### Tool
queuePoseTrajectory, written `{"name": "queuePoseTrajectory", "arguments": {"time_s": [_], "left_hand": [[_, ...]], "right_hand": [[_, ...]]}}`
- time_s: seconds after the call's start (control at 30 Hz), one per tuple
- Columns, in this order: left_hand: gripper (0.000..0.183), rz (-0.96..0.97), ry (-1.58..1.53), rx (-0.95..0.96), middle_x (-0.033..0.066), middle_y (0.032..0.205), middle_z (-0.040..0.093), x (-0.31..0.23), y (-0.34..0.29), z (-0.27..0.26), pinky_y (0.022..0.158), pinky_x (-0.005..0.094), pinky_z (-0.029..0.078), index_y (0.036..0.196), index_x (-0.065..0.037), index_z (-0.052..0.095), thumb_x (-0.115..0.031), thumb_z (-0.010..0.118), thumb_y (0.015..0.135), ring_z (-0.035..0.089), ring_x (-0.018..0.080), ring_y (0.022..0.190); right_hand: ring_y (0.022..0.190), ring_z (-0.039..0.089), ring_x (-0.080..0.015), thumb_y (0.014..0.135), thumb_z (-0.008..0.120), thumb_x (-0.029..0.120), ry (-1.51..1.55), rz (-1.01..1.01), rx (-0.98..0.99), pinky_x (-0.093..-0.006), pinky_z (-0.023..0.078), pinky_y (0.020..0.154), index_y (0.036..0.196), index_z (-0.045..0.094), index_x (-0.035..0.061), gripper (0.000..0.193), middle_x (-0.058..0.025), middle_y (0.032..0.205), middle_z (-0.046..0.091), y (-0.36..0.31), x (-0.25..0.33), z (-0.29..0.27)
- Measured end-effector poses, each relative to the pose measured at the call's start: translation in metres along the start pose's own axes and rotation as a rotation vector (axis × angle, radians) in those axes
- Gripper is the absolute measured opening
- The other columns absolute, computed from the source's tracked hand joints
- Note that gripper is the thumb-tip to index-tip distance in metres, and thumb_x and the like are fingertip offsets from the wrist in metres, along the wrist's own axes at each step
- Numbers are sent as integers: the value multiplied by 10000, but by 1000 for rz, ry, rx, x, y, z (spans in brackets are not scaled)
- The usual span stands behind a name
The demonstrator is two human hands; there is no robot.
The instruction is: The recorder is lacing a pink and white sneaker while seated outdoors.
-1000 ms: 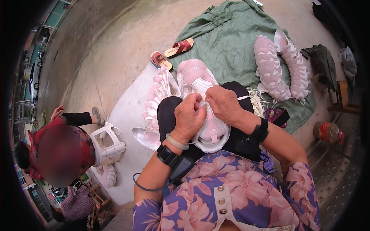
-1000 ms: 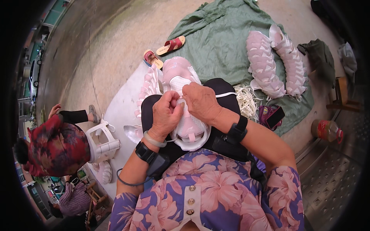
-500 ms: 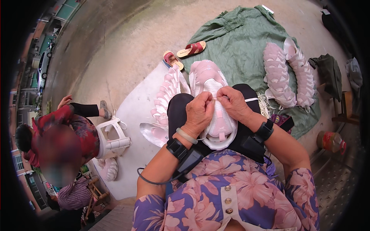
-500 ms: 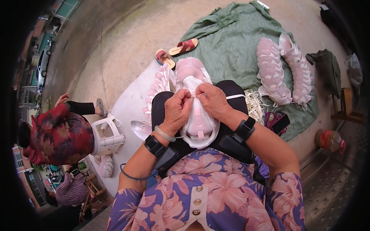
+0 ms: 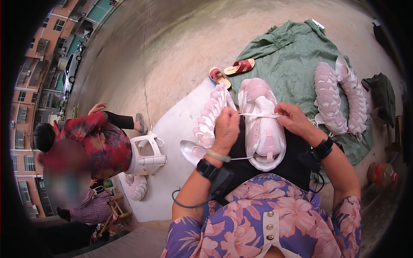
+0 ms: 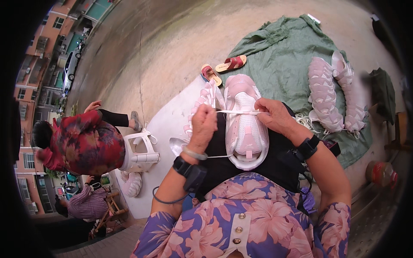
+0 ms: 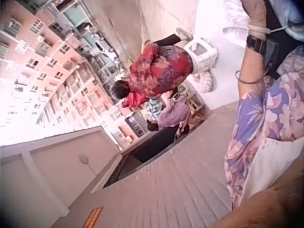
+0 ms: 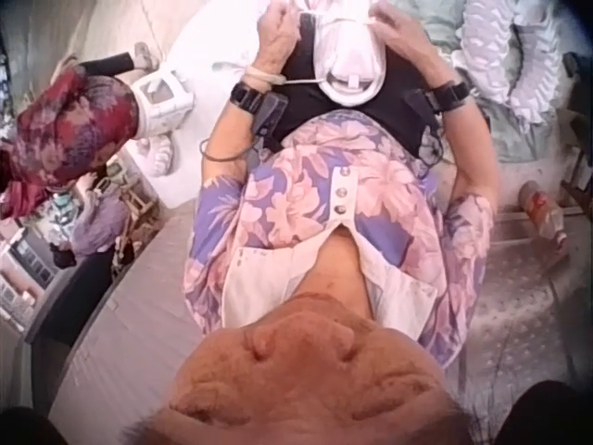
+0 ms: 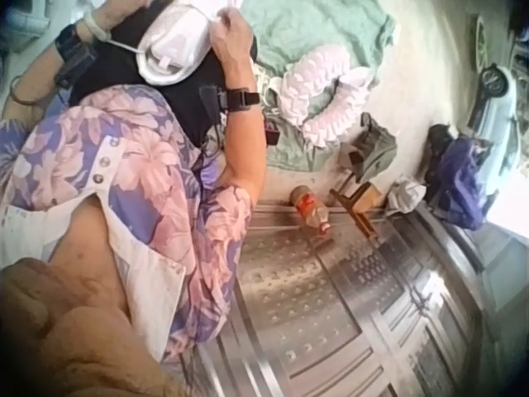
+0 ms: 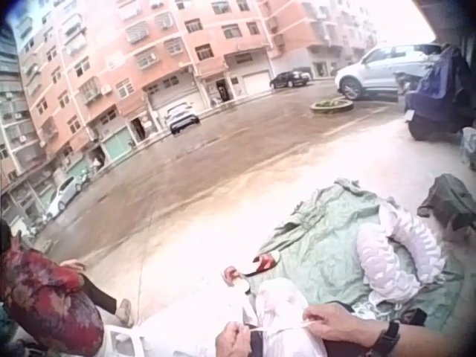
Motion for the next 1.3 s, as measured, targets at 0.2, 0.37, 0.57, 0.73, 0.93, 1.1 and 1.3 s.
{"name": "queuePoseTrajectory", "arguments": {"time_s": [0.2,0.37,0.57,0.73,0.93,1.1,1.3], "left_hand": [[163,-261,48,-337,-20,587,460,35,-37,-173,382,203,325,707,-73,476,-107,500,864,398,33,466],[192,34,751,-83,173,838,599,-21,-23,-87,693,397,459,948,-12,518,-59,543,763,588,359,778],[365,359,636,248,188,952,579,-53,-24,38,728,411,469,1080,-22,510,-37,508,716,578,364,847],[123,562,803,329,126,711,574,-58,-23,43,567,371,472,901,-54,581,-57,543,784,587,307,652],[91,409,856,-111,123,656,589,-46,32,-130,520,311,438,860,-22,631,-81,568,830,582,209,580],[129,112,680,-448,-41,578,478,-64,42,-290,404,203,314,883,-25,647,-124,569,857,419,30,468],[161,193,538,-588,-51,586,470,-149,16,-375,385,163,312,959,-31,649,-115,534,883,399,3,453]], "right_hand": [[679,568,-290,674,523,11,-300,-213,-195,-364,460,610,971,530,52,299,-123,802,560,-23,13,-21],[658,559,-307,687,562,9,-433,-284,-256,-385,463,569,1003,502,74,328,-111,798,521,-34,14,-19],[584,544,-277,729,593,37,-592,-391,-261,-363,436,470,910,513,77,202,-78,728,473,-55,26,-25],[579,553,-281,771,611,91,-610,-348,-278,-361,433,470,873,514,87,141,-74,702,483,-71,7,-53],[617,551,-321,776,575,63,-656,-241,-319,-393,423,507,876,528,80,112,-99,696,501,-100,-26,-109],[732,582,-340,803,555,-11,-705,-95,-482,-372,456,618,909,562,-1,107,-166,795,581,-155,-36,-195],[771,586,-215,864,538,28,-811,-64,-573,-276,453,697,964,559,-31,119,-140,829,580,-193,-22,-297]]}}
Point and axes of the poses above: each hand's wrist, its own y-axis towards the middle knuckle, its own z-axis out of the palm, x = y × z, the point moved 10 cm from there along y, towards the middle knuckle
